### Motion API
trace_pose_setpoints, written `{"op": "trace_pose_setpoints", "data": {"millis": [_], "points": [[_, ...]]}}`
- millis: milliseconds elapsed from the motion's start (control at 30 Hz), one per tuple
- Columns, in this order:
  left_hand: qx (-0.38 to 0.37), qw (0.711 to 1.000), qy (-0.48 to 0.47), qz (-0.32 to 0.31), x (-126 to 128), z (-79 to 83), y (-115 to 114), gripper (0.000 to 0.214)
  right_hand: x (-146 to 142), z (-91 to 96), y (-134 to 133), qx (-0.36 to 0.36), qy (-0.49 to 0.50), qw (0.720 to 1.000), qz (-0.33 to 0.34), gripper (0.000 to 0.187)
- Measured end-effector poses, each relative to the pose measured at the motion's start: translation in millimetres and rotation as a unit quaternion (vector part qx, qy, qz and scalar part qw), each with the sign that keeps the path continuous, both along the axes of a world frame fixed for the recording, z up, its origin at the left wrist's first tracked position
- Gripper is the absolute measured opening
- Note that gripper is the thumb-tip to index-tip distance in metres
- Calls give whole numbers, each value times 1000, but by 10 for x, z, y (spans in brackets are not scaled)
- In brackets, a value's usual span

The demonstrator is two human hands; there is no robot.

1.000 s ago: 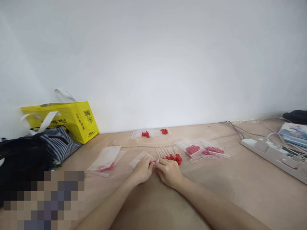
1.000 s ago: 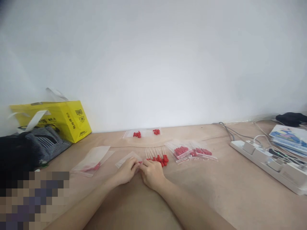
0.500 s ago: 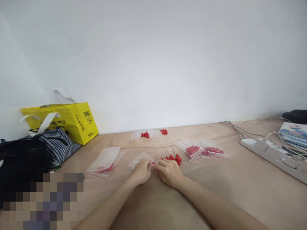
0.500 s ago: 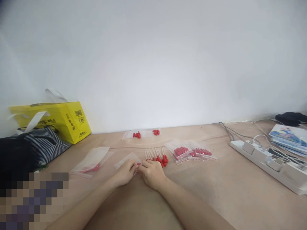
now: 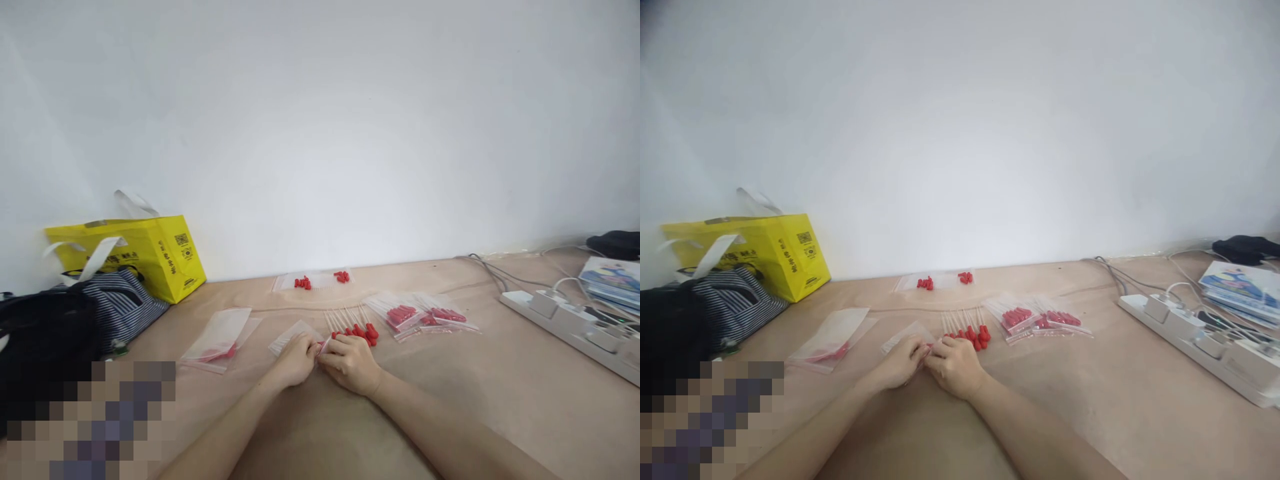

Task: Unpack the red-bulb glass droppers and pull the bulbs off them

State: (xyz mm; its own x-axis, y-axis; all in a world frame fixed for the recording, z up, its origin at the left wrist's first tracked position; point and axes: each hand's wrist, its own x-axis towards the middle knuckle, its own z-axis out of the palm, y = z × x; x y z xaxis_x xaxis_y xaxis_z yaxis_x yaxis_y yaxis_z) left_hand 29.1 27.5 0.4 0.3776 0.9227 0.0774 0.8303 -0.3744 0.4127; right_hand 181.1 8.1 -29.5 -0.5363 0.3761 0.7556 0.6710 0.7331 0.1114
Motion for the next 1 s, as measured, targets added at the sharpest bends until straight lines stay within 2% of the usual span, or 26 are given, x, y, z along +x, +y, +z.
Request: {"op": "trace_pose_setpoints", "data": {"millis": [200,433,500,733,867,1000], "points": [[-2,1000,4,-15,-8,26,-12,26,-19,-3,-1,-5,-9,1000,-15,18],[-20,994,24,-102,-91,297,-134,25,-11,-5,6,-38,-10,999,-20,15],[-9,994,34,-106,-91,330,-165,22,-9,-14,13,-36,-8,999,-23,14],[63,988,78,-113,-72,243,-179,19,-9,-41,19,-39,-10,999,-19,14],[73,985,91,-127,-81,216,-163,26,-8,-32,9,-32,-7,999,-13,14],[62,986,80,-133,-64,191,-159,22,-16,-40,19,-39,-17,999,-1,17]]}}
